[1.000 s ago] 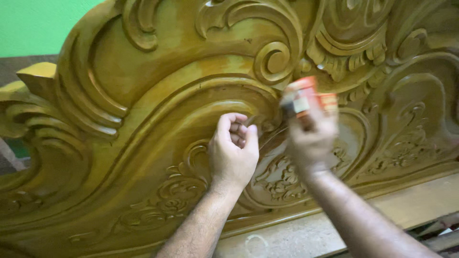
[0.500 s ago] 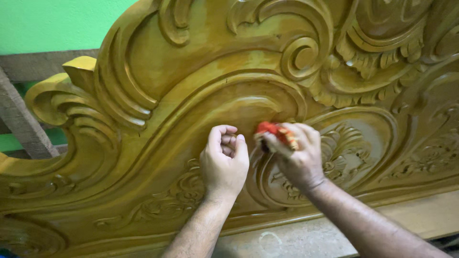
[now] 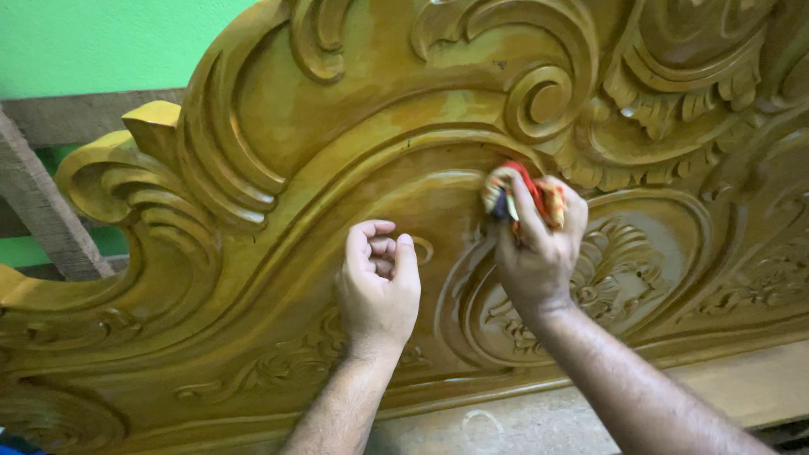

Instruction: The person uses a red cloth to polish a carved wooden headboard. They repeatedly rub the cloth over the intricate carvings, occasionally dipping the cloth into a small metal bowl on a nearby table to apply more liquid before continuing to polish the wood.

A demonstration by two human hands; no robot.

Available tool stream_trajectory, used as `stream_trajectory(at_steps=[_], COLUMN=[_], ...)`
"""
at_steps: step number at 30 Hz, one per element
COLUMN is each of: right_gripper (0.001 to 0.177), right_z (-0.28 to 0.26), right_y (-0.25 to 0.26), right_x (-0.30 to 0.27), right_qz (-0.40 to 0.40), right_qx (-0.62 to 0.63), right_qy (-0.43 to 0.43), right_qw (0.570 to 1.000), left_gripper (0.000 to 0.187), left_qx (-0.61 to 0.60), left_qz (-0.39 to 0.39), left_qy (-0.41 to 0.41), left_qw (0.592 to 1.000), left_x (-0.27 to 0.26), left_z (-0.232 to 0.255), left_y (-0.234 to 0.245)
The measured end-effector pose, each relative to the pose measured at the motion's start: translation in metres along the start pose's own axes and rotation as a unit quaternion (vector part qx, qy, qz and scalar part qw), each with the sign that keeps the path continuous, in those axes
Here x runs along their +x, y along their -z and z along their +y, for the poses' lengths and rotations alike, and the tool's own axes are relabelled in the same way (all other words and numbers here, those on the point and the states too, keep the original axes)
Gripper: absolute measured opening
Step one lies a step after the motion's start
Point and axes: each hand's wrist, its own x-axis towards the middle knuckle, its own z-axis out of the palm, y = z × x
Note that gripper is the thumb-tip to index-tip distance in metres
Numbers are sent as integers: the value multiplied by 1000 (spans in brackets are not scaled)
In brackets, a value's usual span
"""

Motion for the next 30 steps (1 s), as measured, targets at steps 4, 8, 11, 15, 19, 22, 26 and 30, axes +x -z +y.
stream_trajectory(at_steps=[4,8,11,15,19,22,26,30], right_gripper=[52,54,47,54,56,48,50,36], right_z=[-6,-23,-23,-35,-72,-94,-89,-72], right_y=[-3,-2,-6,-14,-25,-32,-29,-29], right_x=[-42,-68,-48,-4,-16,-44,-58,-39], right_qz=[-21,-50,-5,35,-20,-77,-149,-52], right_qx=[22,89,149,115,31,39,43,70], right_qy=[-34,-93,-119,-45,80,164,226,104], right_qw=[999,990,982,992,996,983,962,991], left_gripper=[21,21,20,16,16,17,16,15], left_qx=[-5,-17,-38,-18,-53,-75,-48,-35], left_qz=[-8,-2,-10,16,27,28,9,-4], left_qy=[14,19,64,60,82,84,81,93], left_qw=[1000,1000,997,998,995,993,996,995], left_x=[-5,-9,-10,-11,-13,-15,-15,-15], left_z=[-5,-14,-23,-39,-60,-73,-79,-85], left_y=[0,4,16,37,60,74,83,82])
